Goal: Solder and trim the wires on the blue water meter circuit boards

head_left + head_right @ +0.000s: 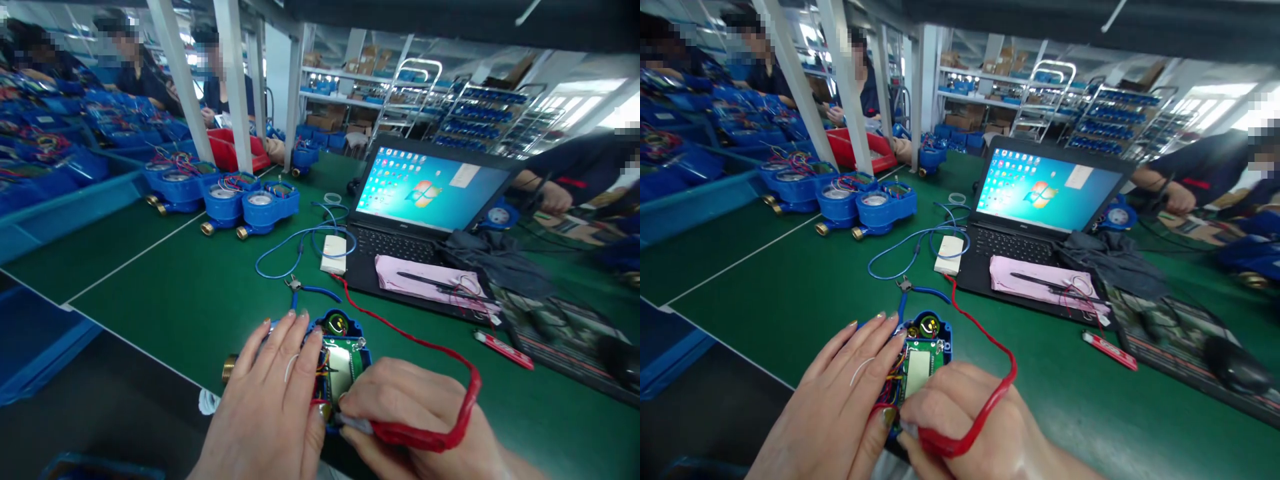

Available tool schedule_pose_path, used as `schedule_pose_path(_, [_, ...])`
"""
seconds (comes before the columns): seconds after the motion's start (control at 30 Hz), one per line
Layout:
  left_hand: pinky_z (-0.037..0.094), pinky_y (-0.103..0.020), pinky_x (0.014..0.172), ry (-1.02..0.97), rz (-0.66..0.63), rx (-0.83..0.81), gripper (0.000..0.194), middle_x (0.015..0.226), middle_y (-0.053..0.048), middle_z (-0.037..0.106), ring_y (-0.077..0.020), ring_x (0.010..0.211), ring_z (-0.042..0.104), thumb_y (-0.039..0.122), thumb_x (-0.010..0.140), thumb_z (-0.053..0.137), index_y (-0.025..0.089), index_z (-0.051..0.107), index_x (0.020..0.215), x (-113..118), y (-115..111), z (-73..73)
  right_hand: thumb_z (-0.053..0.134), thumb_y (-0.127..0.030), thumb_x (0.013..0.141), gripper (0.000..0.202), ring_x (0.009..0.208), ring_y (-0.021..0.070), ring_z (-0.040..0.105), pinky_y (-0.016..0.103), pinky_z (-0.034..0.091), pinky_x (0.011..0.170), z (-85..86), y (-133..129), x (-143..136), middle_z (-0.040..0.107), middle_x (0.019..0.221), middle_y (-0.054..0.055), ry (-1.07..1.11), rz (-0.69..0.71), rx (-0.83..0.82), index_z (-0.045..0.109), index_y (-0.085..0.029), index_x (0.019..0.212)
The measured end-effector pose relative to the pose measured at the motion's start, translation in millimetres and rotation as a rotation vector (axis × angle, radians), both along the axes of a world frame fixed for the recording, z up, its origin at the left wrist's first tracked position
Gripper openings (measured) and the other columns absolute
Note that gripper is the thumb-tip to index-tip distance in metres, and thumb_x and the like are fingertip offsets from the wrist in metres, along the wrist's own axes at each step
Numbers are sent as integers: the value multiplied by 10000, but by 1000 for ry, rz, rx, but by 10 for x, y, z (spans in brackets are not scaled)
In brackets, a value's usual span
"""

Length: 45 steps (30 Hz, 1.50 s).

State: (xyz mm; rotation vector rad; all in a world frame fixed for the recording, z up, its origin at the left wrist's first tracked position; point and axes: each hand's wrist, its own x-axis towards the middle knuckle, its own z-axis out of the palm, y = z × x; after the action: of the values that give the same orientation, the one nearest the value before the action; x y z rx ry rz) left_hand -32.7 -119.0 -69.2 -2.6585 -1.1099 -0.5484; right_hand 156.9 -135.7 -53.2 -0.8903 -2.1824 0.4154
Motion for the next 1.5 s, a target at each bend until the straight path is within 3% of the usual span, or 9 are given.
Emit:
schedule_pose_path(0.1, [406, -459, 971, 33, -23, 101, 478, 1325, -153, 476, -281, 1237, 431, 166, 821, 357, 31, 451, 1270, -19, 15, -24, 559, -72, 840, 86, 601, 123, 583, 229, 481, 565, -22, 19, -2, 642, 715, 23, 6, 11, 23, 567, -150, 875])
schedule_pose_path(0.37, [401, -459, 972, 26, -19, 102, 449, 1323, -152, 479, -277, 1234, 436, 152, 836, 359, 33, 466, 1256, -17, 17, -6, 553, -72, 835, 101, 615, 129, 586, 230, 481, 572, -32, 15, -3, 638, 723, 27, 23, 10, 29, 561, -156, 890])
schedule_pose_path(0.53, [408, -480, 985, -13, -2, 2, 439, 1348, -150, 452, -270, 1259, 406, 145, 866, 332, 31, 447, 1275, 22, -17, 37, 556, -75, 837, 102, 648, 129, 594, 233, 486, 605, 13, -12, -4, 643, 753, 30, 12, -7, -36, 566, -159, 895])
schedule_pose_path(0.8, [299, -507, 1090, -145, 16, -236, 433, 1414, -99, 377, -237, 1322, 310, 229, 928, 304, 78, 412, 1319, 26, -83, 58, 589, -62, 825, 102, 671, 111, 604, 208, 487, 638, 93, -29, -4, 653, 763, 21, -5, -14, -69, 583, -146, 883])
schedule_pose_path(1.2, [271, -500, 1110, -163, 20, -291, 445, 1432, -94, 350, -228, 1335, 281, 254, 936, 309, 84, 388, 1340, 27, -88, 79, 574, -54, 830, 121, 672, 104, 603, 211, 496, 643, 93, -32, 5, 659, 775, 13, -6, -14, -70, 590, -149, 904])
schedule_pose_path(1.5, [325, -511, 1084, -187, 30, -246, 421, 1408, -96, 386, -242, 1316, 324, 246, 938, 313, 83, 433, 1308, 42, -86, 75, 541, -97, 854, 97, 652, 109, 609, 213, 499, 613, 94, -20, -1, 657, 755, 11, -23, -19, -60, 569, -178, 900])
